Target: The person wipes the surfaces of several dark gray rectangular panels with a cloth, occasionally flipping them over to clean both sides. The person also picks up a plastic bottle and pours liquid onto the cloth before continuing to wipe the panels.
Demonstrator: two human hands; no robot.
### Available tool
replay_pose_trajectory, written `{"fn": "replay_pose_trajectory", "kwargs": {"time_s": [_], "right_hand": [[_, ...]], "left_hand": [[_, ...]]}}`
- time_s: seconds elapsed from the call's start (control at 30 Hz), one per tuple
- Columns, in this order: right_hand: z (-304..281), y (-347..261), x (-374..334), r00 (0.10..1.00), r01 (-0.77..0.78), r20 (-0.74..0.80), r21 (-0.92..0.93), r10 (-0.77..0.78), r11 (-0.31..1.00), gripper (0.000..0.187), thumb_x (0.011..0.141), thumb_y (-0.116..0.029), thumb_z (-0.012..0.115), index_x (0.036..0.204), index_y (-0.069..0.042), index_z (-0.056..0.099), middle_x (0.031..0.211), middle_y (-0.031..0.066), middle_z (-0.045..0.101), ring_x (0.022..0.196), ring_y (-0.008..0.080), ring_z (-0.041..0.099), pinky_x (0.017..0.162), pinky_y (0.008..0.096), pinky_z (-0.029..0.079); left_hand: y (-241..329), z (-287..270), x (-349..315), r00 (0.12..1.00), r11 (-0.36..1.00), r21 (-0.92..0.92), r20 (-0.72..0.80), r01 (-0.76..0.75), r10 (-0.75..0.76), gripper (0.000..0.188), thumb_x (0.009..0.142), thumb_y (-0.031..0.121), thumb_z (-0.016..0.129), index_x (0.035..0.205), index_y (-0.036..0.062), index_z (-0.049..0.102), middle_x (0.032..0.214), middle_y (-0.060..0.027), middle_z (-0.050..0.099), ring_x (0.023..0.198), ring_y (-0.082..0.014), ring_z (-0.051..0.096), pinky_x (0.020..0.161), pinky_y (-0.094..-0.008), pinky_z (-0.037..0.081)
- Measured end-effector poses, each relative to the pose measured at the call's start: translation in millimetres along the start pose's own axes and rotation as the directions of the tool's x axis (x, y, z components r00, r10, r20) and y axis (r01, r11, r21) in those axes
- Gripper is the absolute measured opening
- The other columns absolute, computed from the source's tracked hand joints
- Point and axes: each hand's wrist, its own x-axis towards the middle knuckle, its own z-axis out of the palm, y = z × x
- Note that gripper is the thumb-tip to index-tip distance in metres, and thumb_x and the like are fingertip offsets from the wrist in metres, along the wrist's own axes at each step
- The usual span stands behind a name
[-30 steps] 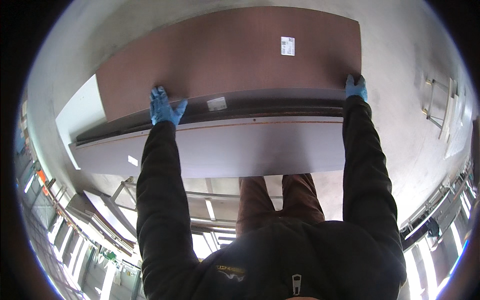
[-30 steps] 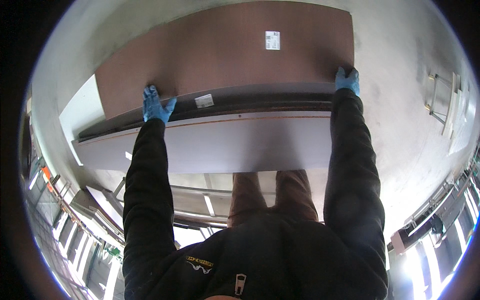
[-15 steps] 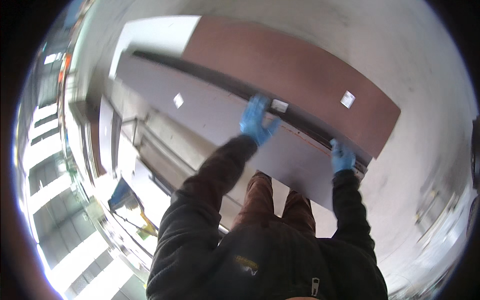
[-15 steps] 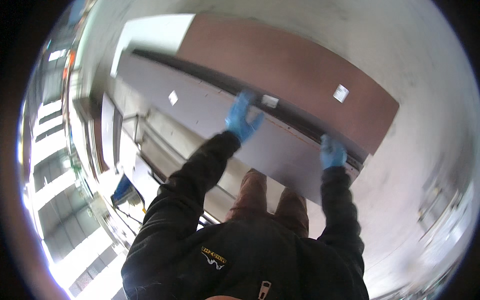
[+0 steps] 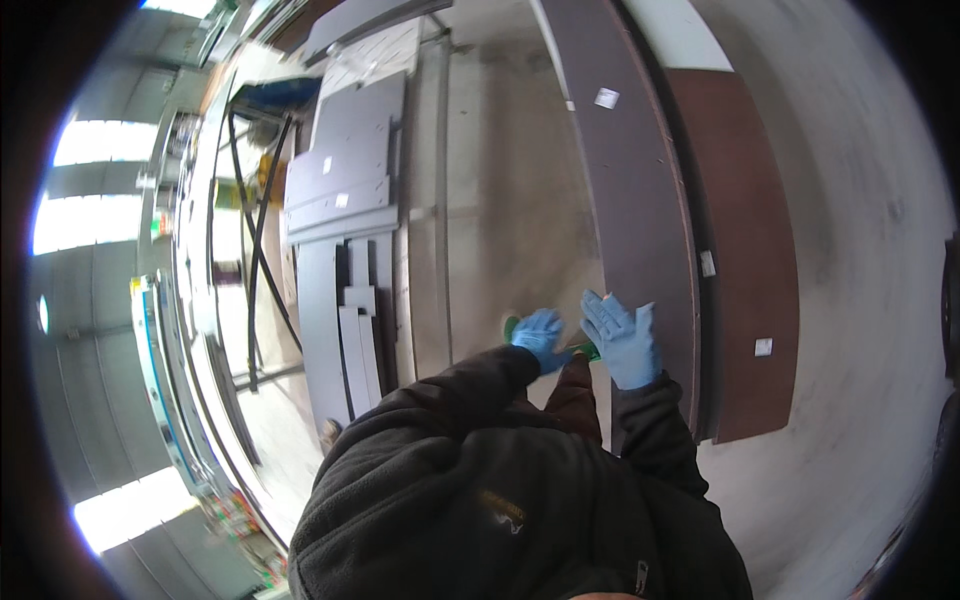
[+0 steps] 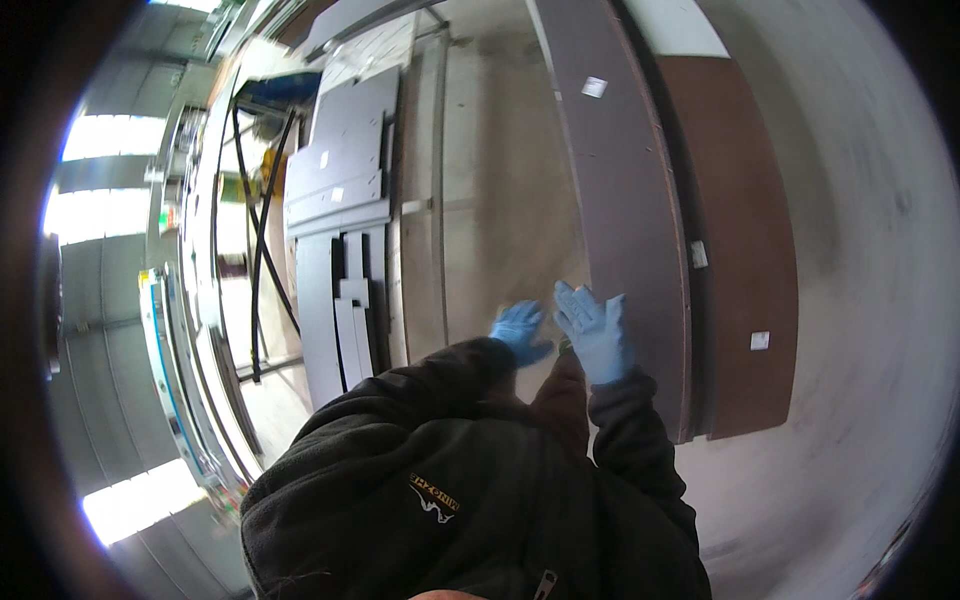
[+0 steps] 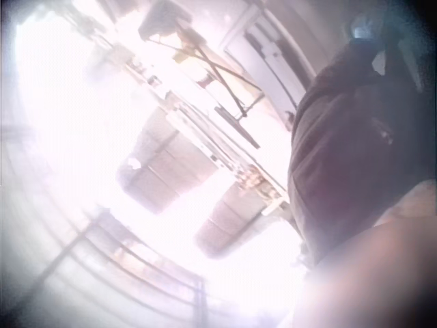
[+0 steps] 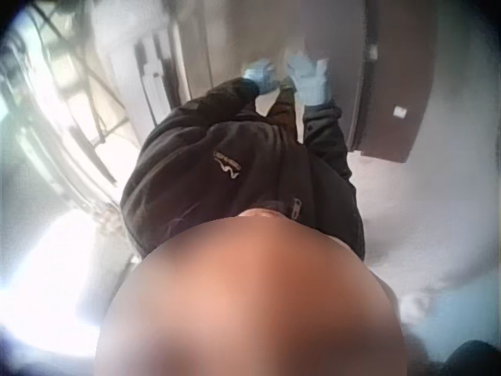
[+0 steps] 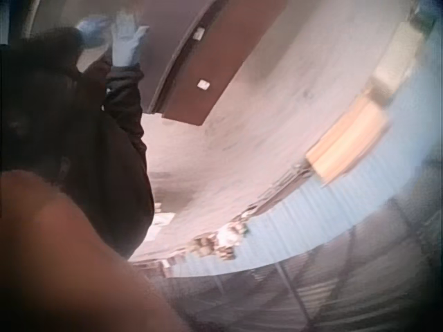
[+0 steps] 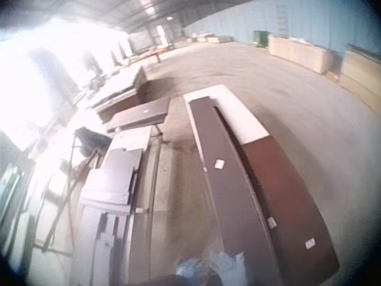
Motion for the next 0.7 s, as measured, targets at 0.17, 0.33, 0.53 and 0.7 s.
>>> {"fn": "replay_pose_trajectory", "kwargs": {"time_s": [0.17, 0.33, 0.53, 0.7], "right_hand": [[47, 18, 27, 0.99, -0.084, -0.117, -0.046, 0.078, 0.995, 0.078, 0.11, -0.058, 0.038, 0.158, 0.002, 0.033, 0.162, 0.0258, 0.041, 0.153, 0.0388, 0.035, 0.129, 0.0506, 0.025], [90, 102, 43, 0.899, -0.338, -0.375, -0.267, 0.226, 0.902, 0.063, 0.11, -0.051, 0.047, 0.148, -0.001, 0.05, 0.151, 0.0236, 0.055, 0.144, 0.036, 0.049, 0.122, 0.0495, 0.035], [158, 217, 34, 0.833, -0.551, -0.359, -0.606, 0.421, 0.573, 0.042, 0.109, -0.028, 0.057, 0.141, -0.002, 0.057, 0.133, 0.0169, 0.07, 0.126, 0.0296, 0.066, 0.11, 0.0431, 0.048], [208, 277, 63, 0.861, -0.266, -0.09, -0.919, 0.501, 0.292, 0.039, 0.103, -0.021, 0.068, 0.133, 0.004, 0.066, 0.128, 0.0151, 0.072, 0.119, 0.0222, 0.068, 0.104, 0.034, 0.051]], "left_hand": [[-142, 15, -97, 0.915, 0.893, -0.218, -0.003, 0.394, -0.404, 0.072, 0.092, 0.057, 0.06, 0.145, 0.0081, 0.058, 0.154, -0.0172, 0.054, 0.142, -0.0375, 0.05, 0.118, -0.0473, 0.04], [-254, 42, -213, 0.791, 0.651, -0.463, 0.238, 0.602, -0.563, 0.072, 0.095, 0.056, 0.061, 0.149, 0.0083, 0.056, 0.151, -0.0197, 0.057, 0.142, -0.0365, 0.052, 0.118, -0.0438, 0.041], [-338, 137, -362, 0.574, 0.329, -0.591, 0.29, 0.737, -0.766, 0.068, 0.094, 0.051, 0.064, 0.144, 0.0049, 0.06, 0.143, -0.0219, 0.063, 0.136, -0.0369, 0.059, 0.114, -0.0434, 0.045], [-375, 193, -423, 0.426, 0.067, -0.679, 0.377, 0.731, -0.822, 0.067, 0.093, 0.05, 0.064, 0.141, 0.003, 0.062, 0.141, -0.0234, 0.064, 0.134, -0.0386, 0.059, 0.113, -0.0441, 0.045]]}}
